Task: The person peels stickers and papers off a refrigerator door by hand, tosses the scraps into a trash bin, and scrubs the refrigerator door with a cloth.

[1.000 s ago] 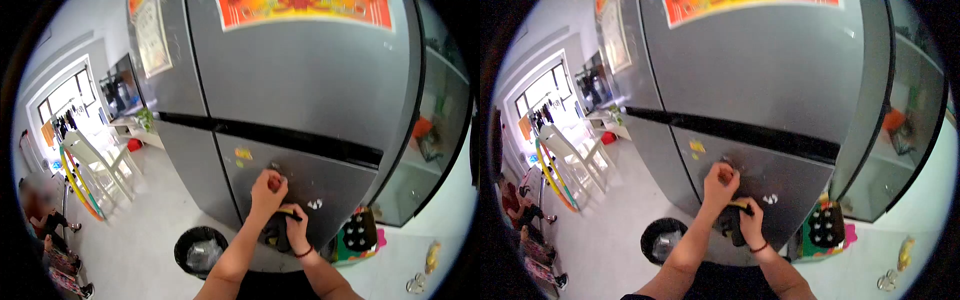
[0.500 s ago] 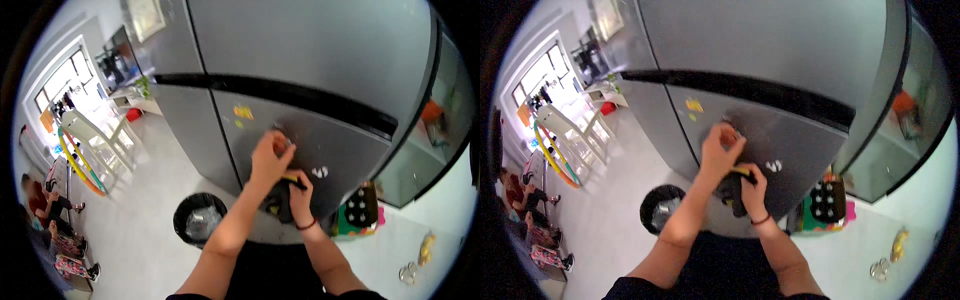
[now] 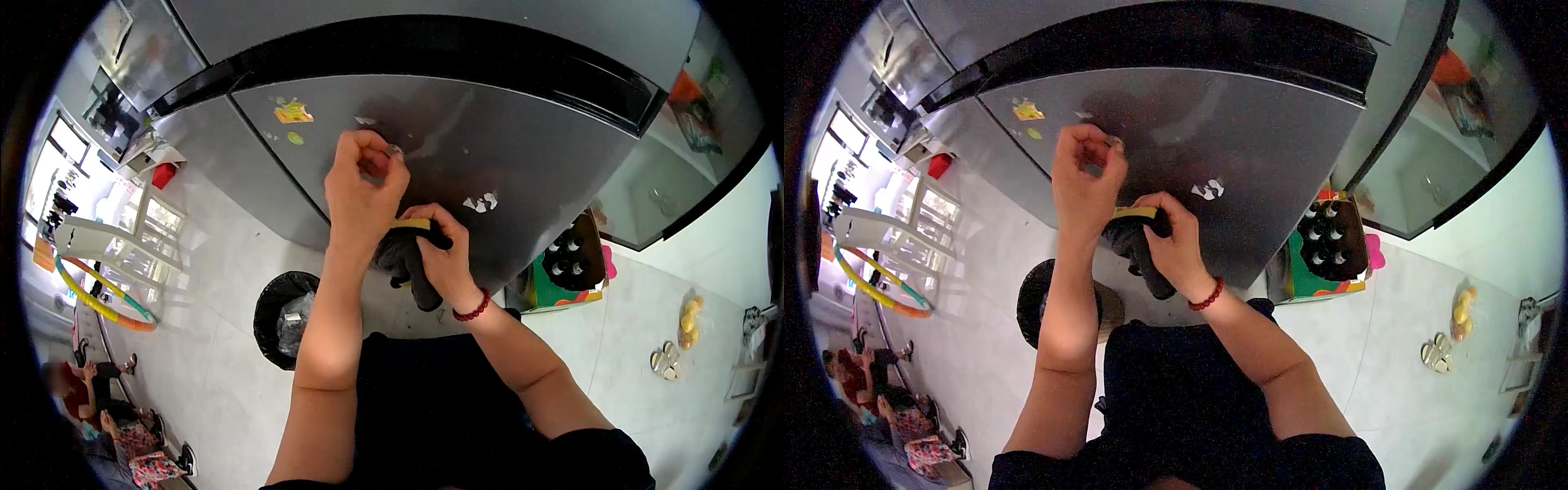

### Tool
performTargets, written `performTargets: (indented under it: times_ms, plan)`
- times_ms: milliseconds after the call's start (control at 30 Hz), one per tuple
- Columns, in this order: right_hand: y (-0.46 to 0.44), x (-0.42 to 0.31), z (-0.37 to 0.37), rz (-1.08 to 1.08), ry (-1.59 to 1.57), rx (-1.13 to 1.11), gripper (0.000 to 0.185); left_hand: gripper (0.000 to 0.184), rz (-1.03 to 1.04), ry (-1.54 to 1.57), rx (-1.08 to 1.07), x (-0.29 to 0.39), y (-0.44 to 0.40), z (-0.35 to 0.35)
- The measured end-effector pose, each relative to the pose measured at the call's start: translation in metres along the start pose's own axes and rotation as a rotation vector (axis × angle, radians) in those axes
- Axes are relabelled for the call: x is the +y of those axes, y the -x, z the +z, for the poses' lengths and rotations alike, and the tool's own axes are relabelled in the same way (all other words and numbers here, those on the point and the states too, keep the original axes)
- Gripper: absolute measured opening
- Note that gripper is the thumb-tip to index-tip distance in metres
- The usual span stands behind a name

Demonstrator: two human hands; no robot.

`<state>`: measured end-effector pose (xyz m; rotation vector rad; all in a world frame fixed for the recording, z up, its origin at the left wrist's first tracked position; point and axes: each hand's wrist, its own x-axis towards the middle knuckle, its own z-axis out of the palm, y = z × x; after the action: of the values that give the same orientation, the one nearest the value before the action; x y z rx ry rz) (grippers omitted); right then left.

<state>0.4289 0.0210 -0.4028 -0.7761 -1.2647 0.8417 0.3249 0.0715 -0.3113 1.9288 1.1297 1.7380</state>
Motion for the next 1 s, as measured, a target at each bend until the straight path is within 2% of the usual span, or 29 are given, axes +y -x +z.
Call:
performTargets:
  times_ms: [100,500,600,800,900,1000]
  plan:
    - [0.0,0.0,0.001,0.004,-0.026,-0.001,0.029,0.018,0.019,0.085,0.022,-0.008,0.002,-0.001]
    - [-0.002,0.0,0.001,0.011,-0.014,0.004,0.03,0.019,0.038,0.076,0.061,-0.01,0.003,0.005]
    - [-0.001,0.001,0.0,0.021,-0.014,0.01,0.028,0.018,-0.015,0.087,0.072,-0.003,0.007,0.005]
    - [-0.001,-0.001,0.001,0.041,0.007,0.026,0.026,0.015,0.143,-0.123,0.214,-0.005,0.018,0.015]
    - [-0.002,-0.001,0.0,0.019,0.054,0.022,0.025,0.011,0.101,-0.141,0.221,0.001,0.019,0.016]
    - [-0.001,0.001,-0.001,0.021,0.074,0.014,0.025,0.009,-0.061,-0.041,0.214,0.009,0.017,0.02]
